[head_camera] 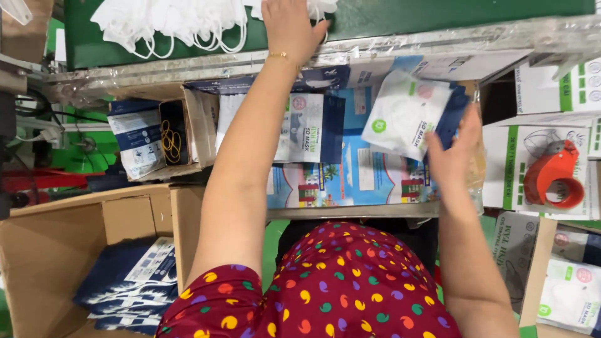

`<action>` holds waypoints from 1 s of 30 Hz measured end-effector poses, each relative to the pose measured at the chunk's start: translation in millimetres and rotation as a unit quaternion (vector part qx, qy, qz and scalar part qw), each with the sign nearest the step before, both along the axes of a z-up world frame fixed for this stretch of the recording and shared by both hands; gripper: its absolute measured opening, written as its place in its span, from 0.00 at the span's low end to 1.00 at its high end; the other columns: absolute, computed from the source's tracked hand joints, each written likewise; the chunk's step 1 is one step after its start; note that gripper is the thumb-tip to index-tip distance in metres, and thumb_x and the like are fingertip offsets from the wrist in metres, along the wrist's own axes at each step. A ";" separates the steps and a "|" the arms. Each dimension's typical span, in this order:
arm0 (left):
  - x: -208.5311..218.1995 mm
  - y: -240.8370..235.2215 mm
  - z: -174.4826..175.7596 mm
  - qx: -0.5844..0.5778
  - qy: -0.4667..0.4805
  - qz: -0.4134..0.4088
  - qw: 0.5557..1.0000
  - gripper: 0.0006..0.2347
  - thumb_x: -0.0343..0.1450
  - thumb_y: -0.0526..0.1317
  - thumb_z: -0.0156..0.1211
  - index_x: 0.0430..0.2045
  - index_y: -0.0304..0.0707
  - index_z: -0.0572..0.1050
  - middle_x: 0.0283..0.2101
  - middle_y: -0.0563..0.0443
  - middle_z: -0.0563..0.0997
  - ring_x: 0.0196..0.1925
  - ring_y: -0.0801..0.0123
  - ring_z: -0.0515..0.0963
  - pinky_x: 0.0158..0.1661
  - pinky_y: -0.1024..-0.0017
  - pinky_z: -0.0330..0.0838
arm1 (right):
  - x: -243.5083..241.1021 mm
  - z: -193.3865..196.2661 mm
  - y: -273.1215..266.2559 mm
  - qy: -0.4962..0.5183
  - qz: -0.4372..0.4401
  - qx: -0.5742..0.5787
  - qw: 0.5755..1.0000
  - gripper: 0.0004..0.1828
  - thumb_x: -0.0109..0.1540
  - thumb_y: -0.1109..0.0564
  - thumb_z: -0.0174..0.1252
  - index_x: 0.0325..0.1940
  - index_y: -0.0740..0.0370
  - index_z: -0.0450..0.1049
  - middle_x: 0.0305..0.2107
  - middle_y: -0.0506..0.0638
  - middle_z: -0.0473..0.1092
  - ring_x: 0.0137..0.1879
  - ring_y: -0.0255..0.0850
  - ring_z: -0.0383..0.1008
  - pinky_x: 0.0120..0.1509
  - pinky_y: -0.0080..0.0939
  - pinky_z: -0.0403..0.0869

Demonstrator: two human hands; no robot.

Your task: The person picks white face masks from a conveyor and places each mask into a clear plastic bag, pressing the bag closed. They also fold a cardboard box, seal it with a tape dispenser, and stack packed boxes and bags on the work table.

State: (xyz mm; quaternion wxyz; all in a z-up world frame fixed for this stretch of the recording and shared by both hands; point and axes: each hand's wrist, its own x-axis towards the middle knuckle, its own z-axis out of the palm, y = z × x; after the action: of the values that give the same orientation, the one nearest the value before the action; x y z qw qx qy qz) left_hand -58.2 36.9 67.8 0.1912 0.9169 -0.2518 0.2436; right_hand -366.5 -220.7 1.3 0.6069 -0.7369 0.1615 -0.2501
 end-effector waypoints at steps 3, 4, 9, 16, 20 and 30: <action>44.8 -10.9 -41.6 0.065 0.067 0.060 0.994 0.16 0.66 0.47 0.67 0.40 0.34 0.78 0.43 0.35 0.80 0.48 0.43 0.77 0.47 0.50 0.69 | -4.2 -17.7 10.5 0.026 0.012 -0.308 0.951 0.39 0.61 0.54 0.67 0.75 0.57 0.60 0.72 0.70 0.52 0.77 0.60 0.51 0.77 0.58 0.57; 58.7 -14.0 -58.4 0.105 0.106 0.062 0.987 0.09 0.71 0.42 0.62 0.38 0.37 0.80 0.41 0.37 0.82 0.45 0.45 0.80 0.46 0.51 0.72 | -6.1 -25.8 14.7 0.064 0.020 -0.435 0.898 0.36 0.60 0.49 0.70 0.72 0.49 0.68 0.72 0.70 0.52 0.78 0.65 0.47 0.78 0.65 0.52; 59.7 -8.5 -67.3 0.022 0.110 0.016 0.994 0.07 0.71 0.38 0.62 0.37 0.34 0.81 0.38 0.35 0.83 0.41 0.45 0.82 0.42 0.54 0.74 | -5.5 -29.8 17.1 0.166 0.082 -0.419 0.889 0.34 0.65 0.42 0.62 0.75 0.50 0.68 0.76 0.61 0.53 0.79 0.68 0.46 0.75 0.78 0.43; -112.1 45.7 -31.8 -0.534 0.520 -0.176 0.643 0.18 0.72 0.35 0.64 0.55 0.25 0.74 0.56 0.44 0.82 0.60 0.66 0.80 0.62 0.68 0.72 | -6.2 -12.3 18.0 0.158 0.084 -0.404 0.897 0.34 0.65 0.41 0.61 0.73 0.55 0.69 0.74 0.63 0.56 0.79 0.66 0.45 0.74 0.81 0.39; -198.4 59.6 -86.8 -0.497 0.576 -0.123 0.637 0.15 0.74 0.36 0.63 0.54 0.26 0.77 0.53 0.45 0.82 0.55 0.66 0.81 0.57 0.68 0.75 | -9.9 8.8 38.2 0.144 0.069 -0.442 0.883 0.32 0.66 0.46 0.65 0.71 0.60 0.70 0.71 0.60 0.59 0.78 0.64 0.50 0.76 0.74 0.47; -252.0 61.5 -38.8 -0.372 0.394 -0.282 0.792 0.39 0.70 0.46 0.66 0.73 0.34 0.47 0.74 0.41 0.55 0.78 0.52 0.51 0.75 0.54 0.42 | -39.9 -0.3 86.2 0.171 0.200 0.084 0.961 0.22 0.65 0.58 0.64 0.64 0.62 0.74 0.53 0.56 0.77 0.58 0.42 0.77 0.63 0.41 0.75</action>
State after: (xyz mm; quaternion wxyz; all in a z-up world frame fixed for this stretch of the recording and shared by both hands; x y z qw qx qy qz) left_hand -310.2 98.4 28.9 0.6608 0.6794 -0.2920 -0.1285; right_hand -406.4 -134.5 1.1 0.6675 -0.7323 0.1327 0.0209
